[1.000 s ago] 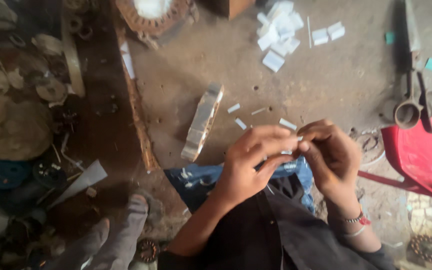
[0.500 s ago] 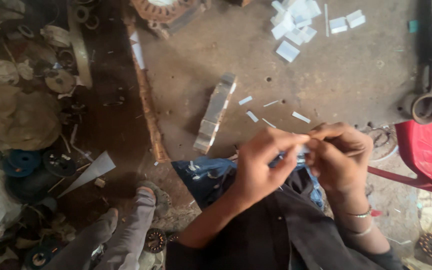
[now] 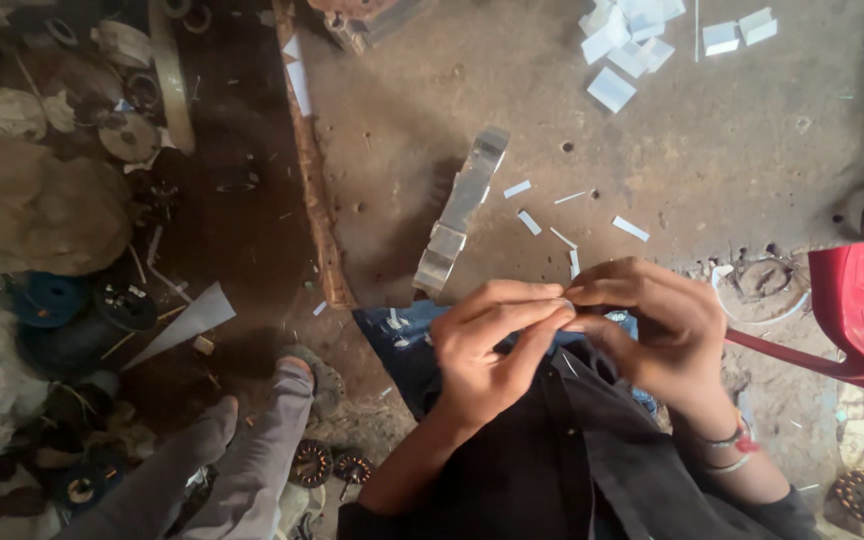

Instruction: The person cuts small white plastic strips with shears and inserts them into the slots of a metal motor stator.

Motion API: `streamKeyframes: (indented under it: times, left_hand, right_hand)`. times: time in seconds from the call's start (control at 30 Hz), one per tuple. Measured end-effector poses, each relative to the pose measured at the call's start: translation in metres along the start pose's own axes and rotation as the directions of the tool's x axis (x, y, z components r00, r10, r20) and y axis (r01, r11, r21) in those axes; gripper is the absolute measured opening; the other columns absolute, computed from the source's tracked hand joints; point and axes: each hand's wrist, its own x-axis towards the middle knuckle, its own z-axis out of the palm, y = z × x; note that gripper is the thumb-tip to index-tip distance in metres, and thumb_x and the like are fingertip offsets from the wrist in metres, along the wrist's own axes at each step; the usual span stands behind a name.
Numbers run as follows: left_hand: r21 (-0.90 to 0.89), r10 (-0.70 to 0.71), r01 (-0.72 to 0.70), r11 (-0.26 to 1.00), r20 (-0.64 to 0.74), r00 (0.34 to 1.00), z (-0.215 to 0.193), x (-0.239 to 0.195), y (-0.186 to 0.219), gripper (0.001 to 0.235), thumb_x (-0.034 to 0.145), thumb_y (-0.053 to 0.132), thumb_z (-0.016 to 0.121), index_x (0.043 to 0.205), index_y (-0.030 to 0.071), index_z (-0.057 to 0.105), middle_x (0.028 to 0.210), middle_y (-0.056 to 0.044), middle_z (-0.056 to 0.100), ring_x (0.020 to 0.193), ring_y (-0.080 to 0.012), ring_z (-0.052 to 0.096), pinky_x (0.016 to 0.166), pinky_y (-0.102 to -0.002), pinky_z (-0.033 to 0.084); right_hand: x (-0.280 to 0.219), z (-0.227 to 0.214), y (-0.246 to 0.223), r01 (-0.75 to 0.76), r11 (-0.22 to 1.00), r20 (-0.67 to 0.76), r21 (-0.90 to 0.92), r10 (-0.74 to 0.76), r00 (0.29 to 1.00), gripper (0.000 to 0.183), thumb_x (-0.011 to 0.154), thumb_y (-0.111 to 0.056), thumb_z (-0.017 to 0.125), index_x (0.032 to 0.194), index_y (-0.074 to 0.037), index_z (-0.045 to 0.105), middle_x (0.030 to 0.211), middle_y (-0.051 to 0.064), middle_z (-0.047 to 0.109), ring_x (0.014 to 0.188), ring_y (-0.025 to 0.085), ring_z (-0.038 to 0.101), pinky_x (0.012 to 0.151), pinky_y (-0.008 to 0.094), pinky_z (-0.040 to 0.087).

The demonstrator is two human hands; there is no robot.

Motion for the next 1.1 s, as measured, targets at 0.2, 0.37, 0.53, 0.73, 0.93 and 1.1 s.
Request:
streamKeyframes:
  times: [0.2, 0.37, 0.53, 0.73, 0.93, 1.1]
  left_hand:
    - [0.397, 0.340, -0.290, 0.871, -0.061, 0.938, -0.034, -0.015, 0.014, 0.019, 0.090, -0.002, 0.075, 0.108, -0.003, 0.070, 0.118, -0.021, 0.068, 0.098, -0.0279, 0.073, 0.089, -0.033, 0.061]
    - [0.504, 0.358, -0.106, 0.857, -0.436, 0.826, -0.047, -0.025, -0.020, 0.019, 0.098, -0.006, 0.068, 0.116, -0.003, 0.065, 0.121, -0.013, 0.066, 0.107, -0.0238, 0.068, 0.084, -0.027, 0.062]
    - [0.314, 0.173, -0.033, 0.949, -0.428, 0.887, -0.051, -0.009, -0.052, 0.025, 0.096, -0.007, 0.071, 0.120, -0.005, 0.064, 0.121, -0.013, 0.068, 0.108, -0.0204, 0.067, 0.091, -0.027, 0.055]
    - [0.094, 0.034, -0.003, 0.996, -0.335, 0.942, -0.059, -0.011, -0.055, 0.028, 0.107, 0.009, 0.056, 0.130, -0.005, 0.061, 0.130, -0.016, 0.067, 0.116, -0.0239, 0.066, 0.102, -0.032, 0.053]
    - [0.281, 0.135, -0.092, 0.955, -0.138, 0.981, -0.068, 0.000, -0.045, 0.051, 0.112, 0.041, 0.048, 0.140, 0.000, 0.057, 0.137, -0.014, 0.064, 0.128, -0.0301, 0.063, 0.122, -0.047, 0.041]
    - [0.474, 0.095, -0.077, 0.877, -0.013, 0.995, -0.067, 0.008, -0.038, 0.061, 0.112, 0.053, 0.045, 0.143, 0.001, 0.055, 0.143, -0.016, 0.062, 0.130, -0.0348, 0.061, 0.121, -0.051, 0.039]
  right_hand:
    - [0.023, 0.028, -0.018, 0.118, 0.948, -0.104, -0.294, -0.155, 0.982, 0.026, 0.080, 0.001, 0.085, 0.103, -0.001, 0.073, 0.104, 0.010, 0.074, 0.085, 0.019, 0.076, 0.073, 0.029, 0.058]
    - [0.049, 0.055, 0.001, 0.111, 0.968, -0.037, -0.224, -0.122, 0.992, 0.019, 0.084, 0.003, 0.081, 0.099, 0.000, 0.071, 0.101, 0.011, 0.073, 0.078, 0.020, 0.074, 0.065, 0.028, 0.057]
    - [0.058, 0.062, 0.007, 0.102, 0.980, 0.025, -0.171, -0.099, 0.995, 0.015, 0.084, 0.002, 0.080, 0.096, -0.001, 0.071, 0.098, 0.008, 0.073, 0.075, 0.020, 0.073, 0.063, 0.029, 0.055]
    - [0.068, 0.068, 0.007, 0.022, 0.987, -0.030, -0.161, -0.027, 0.999, 0.014, 0.081, 0.005, 0.079, 0.090, -0.001, 0.071, 0.086, 0.009, 0.072, 0.069, 0.018, 0.072, 0.060, 0.030, 0.054]
    - [0.072, 0.067, 0.009, -0.090, 0.996, 0.072, -0.014, 0.091, 0.993, 0.012, 0.084, 0.007, 0.072, 0.089, -0.004, 0.072, 0.085, 0.006, 0.074, 0.065, 0.013, 0.074, 0.057, 0.026, 0.056]
    - [0.066, 0.062, 0.005, 0.118, 0.975, -0.007, -0.190, -0.122, 0.993, 0.026, 0.080, -0.007, 0.088, 0.095, -0.002, 0.067, 0.092, 0.009, 0.071, 0.074, 0.018, 0.070, 0.064, 0.028, 0.054]
